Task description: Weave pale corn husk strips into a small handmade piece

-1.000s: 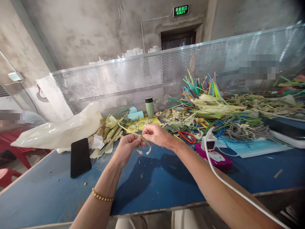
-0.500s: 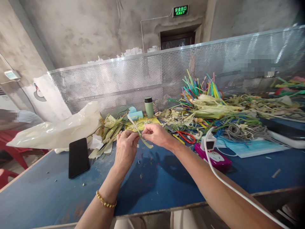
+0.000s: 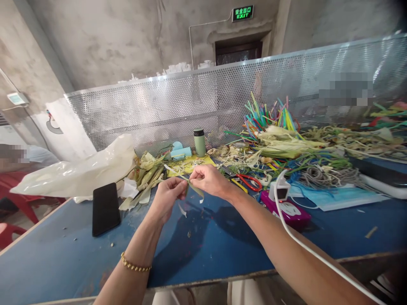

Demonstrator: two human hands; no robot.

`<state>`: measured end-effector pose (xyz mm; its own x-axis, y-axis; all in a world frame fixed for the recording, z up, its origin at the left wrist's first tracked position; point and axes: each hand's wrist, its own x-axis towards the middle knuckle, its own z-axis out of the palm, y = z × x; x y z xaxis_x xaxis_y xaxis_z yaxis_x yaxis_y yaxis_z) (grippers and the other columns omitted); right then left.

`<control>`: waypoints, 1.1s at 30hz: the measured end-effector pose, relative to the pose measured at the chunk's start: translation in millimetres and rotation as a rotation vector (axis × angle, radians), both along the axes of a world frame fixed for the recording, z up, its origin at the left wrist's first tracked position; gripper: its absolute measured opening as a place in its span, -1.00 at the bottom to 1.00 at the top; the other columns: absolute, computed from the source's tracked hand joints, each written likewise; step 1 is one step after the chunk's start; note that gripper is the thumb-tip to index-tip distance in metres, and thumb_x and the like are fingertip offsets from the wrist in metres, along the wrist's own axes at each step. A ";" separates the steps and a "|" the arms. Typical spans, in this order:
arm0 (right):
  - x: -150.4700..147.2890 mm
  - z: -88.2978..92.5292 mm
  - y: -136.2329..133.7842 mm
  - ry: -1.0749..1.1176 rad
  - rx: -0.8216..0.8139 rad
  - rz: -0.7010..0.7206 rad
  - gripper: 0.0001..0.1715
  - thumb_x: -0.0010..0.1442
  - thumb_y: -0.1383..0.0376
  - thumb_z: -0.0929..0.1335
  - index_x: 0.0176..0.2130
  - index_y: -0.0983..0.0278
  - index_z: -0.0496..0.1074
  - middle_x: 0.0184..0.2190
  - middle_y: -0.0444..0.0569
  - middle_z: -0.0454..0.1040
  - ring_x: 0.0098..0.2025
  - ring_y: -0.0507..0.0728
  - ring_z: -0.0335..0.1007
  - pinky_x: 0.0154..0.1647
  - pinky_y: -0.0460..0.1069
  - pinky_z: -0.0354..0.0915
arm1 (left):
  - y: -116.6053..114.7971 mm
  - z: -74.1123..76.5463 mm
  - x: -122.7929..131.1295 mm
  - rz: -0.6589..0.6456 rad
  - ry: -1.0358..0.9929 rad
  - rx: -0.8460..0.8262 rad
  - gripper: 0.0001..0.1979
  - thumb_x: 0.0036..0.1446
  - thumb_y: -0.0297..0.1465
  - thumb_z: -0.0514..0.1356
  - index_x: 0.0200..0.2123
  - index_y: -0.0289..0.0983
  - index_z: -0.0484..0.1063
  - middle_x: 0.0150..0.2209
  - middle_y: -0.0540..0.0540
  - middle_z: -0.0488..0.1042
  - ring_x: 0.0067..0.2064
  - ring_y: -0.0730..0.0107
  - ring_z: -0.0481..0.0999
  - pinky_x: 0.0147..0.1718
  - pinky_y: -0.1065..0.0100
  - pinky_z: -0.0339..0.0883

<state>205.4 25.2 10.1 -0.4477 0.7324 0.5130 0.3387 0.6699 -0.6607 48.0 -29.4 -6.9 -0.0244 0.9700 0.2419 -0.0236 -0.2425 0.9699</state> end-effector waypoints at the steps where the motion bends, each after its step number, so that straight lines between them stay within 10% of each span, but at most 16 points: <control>1: -0.7 0.0 -1.0 -0.008 0.003 -0.001 -0.92 -0.03 0.45 0.35 -0.48 0.35 0.47 -0.60 -0.15 0.41 -0.54 -0.04 0.25 -0.52 -0.15 0.12 | -0.7 0.5 0.7 -0.017 -0.034 -0.029 -0.65 -0.13 -0.18 0.37 -0.55 -0.32 0.35 -0.67 0.09 0.24 -0.63 0.61 0.16 -0.61 0.47 -0.01; 17: -11.6 -8.4 -8.2 0.133 -0.188 -0.021 -0.89 -0.05 0.39 0.36 -0.44 0.38 0.50 -0.60 -0.14 0.40 -0.58 -0.05 0.17 -0.59 -0.15 0.05 | 0.5 0.5 1.5 0.018 -0.104 -0.087 -0.54 -0.23 -0.15 0.41 -0.61 -0.28 0.22 -0.72 0.18 0.04 -0.68 0.70 -0.04 -0.66 0.50 -0.25; 26: -14.3 -8.4 -9.0 0.151 0.067 -0.093 -0.94 -0.01 0.43 0.33 -0.46 0.33 0.43 -0.52 -0.10 0.46 -0.47 -0.01 0.28 -0.43 -0.12 0.17 | 1.0 1.3 -2.7 -0.092 -0.181 0.001 -0.72 0.01 -0.26 0.31 -0.46 -0.36 0.37 -0.51 0.00 0.33 -0.60 0.67 0.14 -0.59 0.48 -0.06; 33: -4.6 -3.8 -1.9 0.167 -0.109 0.060 -0.80 0.07 0.22 0.38 -0.42 0.34 0.44 -0.50 -0.10 0.43 -0.47 0.00 0.27 -0.43 -0.10 0.18 | 2.8 -2.9 -1.0 -0.058 -0.098 0.006 -0.70 -0.10 -0.26 0.38 -0.47 -0.38 0.43 -0.56 0.02 0.33 -0.61 0.67 0.11 -0.60 0.47 -0.13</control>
<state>200.7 23.3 6.4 -0.4075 0.7622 0.5030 0.1797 0.6069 -0.7742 47.0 -26.6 -9.7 0.0078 0.9689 0.2472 -0.1319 -0.2440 0.9607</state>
